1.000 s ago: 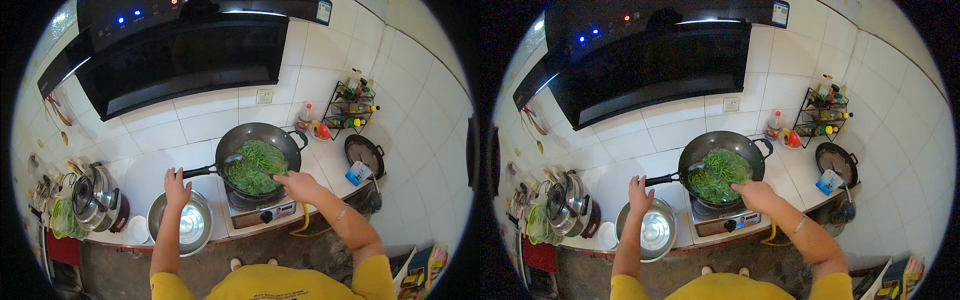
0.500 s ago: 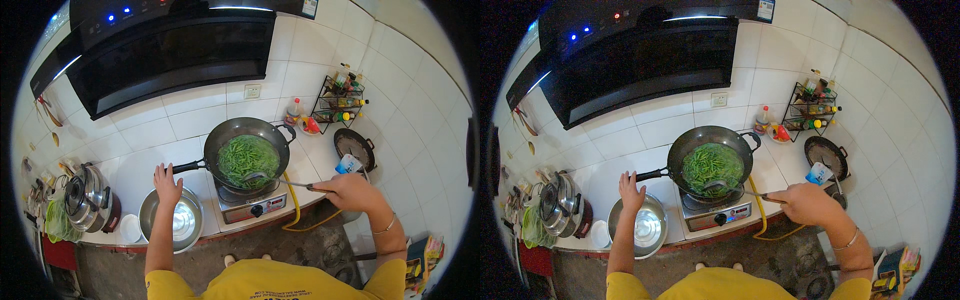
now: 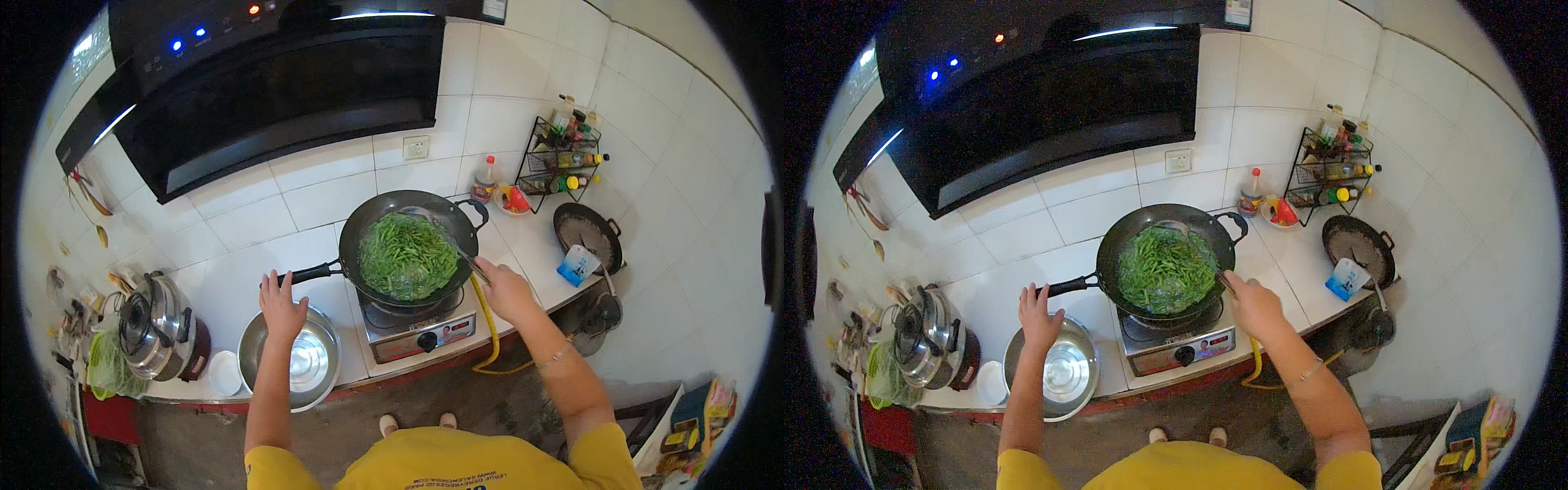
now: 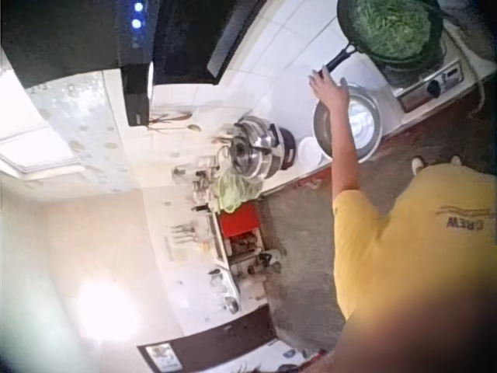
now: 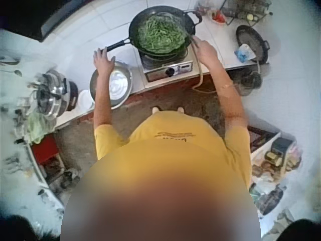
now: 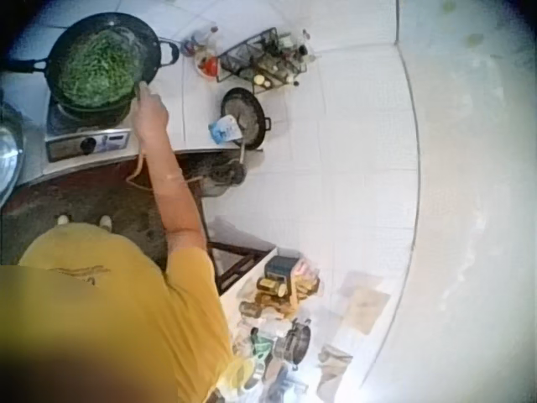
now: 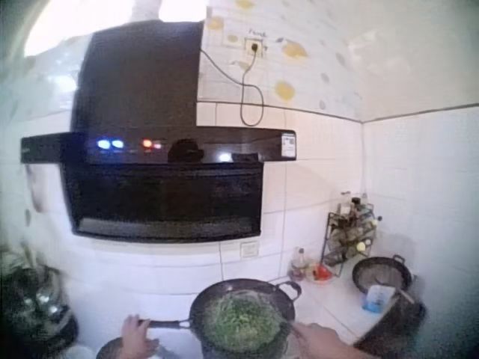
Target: The person stirs green beans in a wok using a ladle, pours water from a bowl into the wok, rinses the bowl in a sink, and adds seasoning from a packet to the vegetables.
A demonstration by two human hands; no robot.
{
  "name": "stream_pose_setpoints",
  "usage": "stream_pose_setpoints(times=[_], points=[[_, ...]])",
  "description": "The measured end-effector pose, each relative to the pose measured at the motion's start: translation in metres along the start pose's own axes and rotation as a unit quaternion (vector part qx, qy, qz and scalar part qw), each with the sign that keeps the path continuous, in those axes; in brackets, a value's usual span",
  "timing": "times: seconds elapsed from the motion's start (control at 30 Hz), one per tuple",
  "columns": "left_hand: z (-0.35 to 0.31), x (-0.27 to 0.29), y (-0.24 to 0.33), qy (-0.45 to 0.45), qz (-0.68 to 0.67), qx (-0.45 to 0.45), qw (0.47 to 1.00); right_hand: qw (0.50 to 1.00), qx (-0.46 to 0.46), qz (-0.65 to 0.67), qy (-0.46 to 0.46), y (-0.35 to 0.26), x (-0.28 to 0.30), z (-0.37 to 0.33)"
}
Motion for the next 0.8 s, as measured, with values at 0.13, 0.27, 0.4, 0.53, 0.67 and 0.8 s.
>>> stream_pose_setpoints(times=[0.13,0.27,0.4,0.53,0.67,0.8], points=[[0.002,-0.001,0.012,-0.011,0.005,0.001,1.0,0.997,0.054,-0.012,-0.049,-0.004,-0.048,-0.003],[-0.003,-0.003,0.026,-0.029,0.002,-0.029,0.999,0.994,0.089,-0.038,-0.041,0.012,0.003,-0.026],[-0.007,-0.001,0.021,-0.029,-0.002,-0.016,0.999,0.993,0.073,-0.052,-0.078,0.014,0.071,-0.052],[0.002,-0.003,0.029,-0.028,0.0,-0.007,1.0,0.989,0.053,-0.086,-0.105,0.014,0.041,-0.058],[0.0,-0.01,0.027,-0.028,-0.007,-0.003,1.0,0.996,0.024,-0.063,-0.061,0.017,0.014,-0.045],[-0.006,-0.005,0.025,-0.019,-0.004,-0.012,1.0,0.996,0.02,0.068,-0.051,0.02,0.017,-0.055]])
Point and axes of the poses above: each hand's wrist, its own z-axis towards the middle knuckle, its own x-axis out of the back of the hand, y = z × x, the point moved 10 cm from there along z, towards the middle knuckle, and after that the axes turned 9 degrees about -x, right-handed, at the moved point
